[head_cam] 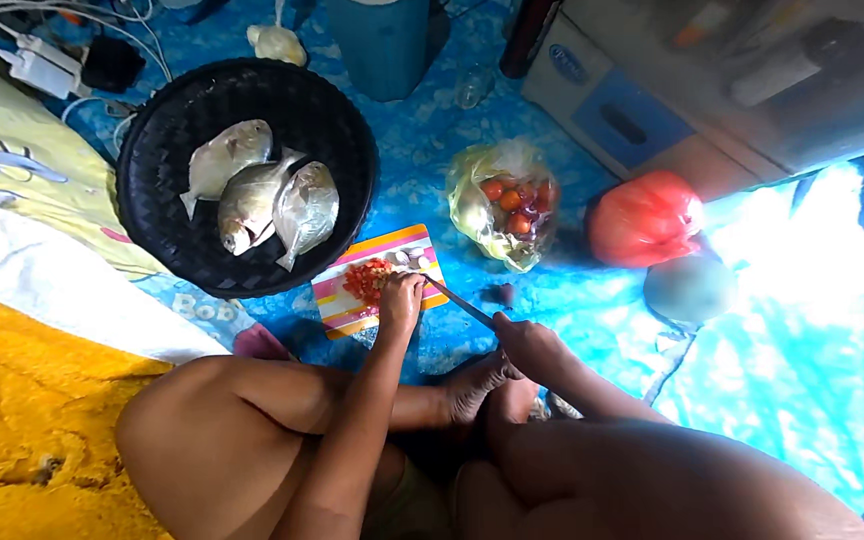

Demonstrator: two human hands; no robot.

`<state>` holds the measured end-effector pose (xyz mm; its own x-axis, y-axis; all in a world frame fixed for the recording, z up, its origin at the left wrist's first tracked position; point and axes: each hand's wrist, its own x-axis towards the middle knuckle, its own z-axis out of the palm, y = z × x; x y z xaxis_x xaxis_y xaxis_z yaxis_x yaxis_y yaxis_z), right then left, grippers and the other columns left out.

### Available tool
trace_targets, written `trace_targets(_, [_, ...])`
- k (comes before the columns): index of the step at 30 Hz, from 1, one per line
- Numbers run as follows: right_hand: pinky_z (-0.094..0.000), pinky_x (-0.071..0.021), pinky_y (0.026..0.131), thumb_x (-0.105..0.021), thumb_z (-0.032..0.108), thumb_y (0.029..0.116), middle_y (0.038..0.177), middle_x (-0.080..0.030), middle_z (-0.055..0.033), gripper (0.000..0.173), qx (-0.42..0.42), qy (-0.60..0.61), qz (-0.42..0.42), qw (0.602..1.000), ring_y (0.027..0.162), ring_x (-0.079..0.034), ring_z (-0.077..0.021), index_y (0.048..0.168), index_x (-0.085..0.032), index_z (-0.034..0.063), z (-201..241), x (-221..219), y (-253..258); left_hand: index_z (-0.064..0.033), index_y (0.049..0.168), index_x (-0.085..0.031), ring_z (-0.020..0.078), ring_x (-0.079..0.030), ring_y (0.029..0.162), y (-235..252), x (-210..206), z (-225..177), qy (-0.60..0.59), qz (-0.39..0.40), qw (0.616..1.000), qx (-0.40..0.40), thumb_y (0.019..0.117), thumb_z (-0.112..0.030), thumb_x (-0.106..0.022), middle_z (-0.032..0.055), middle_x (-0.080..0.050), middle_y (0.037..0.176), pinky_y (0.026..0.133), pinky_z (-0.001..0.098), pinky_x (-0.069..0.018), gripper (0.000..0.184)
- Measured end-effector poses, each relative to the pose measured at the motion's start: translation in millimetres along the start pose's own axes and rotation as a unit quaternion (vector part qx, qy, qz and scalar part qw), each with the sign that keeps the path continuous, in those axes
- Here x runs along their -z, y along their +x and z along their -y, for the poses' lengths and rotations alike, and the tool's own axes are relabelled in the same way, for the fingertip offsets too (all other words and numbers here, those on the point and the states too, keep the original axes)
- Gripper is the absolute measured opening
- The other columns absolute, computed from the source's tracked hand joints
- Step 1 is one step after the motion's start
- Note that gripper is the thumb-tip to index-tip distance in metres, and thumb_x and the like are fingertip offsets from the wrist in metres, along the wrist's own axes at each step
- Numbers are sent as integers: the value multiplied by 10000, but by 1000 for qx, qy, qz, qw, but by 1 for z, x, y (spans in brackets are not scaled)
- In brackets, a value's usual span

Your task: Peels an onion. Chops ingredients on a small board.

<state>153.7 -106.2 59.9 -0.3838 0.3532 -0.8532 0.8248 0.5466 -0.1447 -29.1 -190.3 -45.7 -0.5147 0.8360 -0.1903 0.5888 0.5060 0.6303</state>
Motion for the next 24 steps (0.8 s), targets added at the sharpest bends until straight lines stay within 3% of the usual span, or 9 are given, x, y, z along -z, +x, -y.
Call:
trace_targets(8, [-627, -522, 916, -339, 167, 1125, 1206, -650, -289, 344, 1, 7, 17, 1000, 1161, -648, -485, 1427, -448, 43, 4, -6, 12, 28, 1023, -765, 380, -703, 1044, -5, -5, 4, -7, -32, 999, -25, 978, -41, -644, 202, -748, 1028, 984, 490, -529, 146])
trace_targets(12, [-635, -516, 912, -326, 214, 1136, 1177, -655, -304, 364, 18, 23, -3, 1000, 1131, -652, -500, 1414, -468, 26, 1, -2, 0, 33, 1079, -751, 372, -682, 1114, -4, 2, -1, 4, 5, 1000, 17, 989, -32, -608, 209, -737, 1088, 1032, 479, -502, 181])
trace_targets(24, [-630, -521, 913, -347, 185, 1128, 1196, -652, -292, 348, 5, 11, 15, 1000, 1151, -650, -489, 1424, -452, 36, 7, -5, 7, 37, 1051, -748, 364, -693, 1078, -6, 0, -2, 5, -8, 1000, 17, 1000, -62, -617, 207, -740, 1052, 1015, 473, -511, 172])
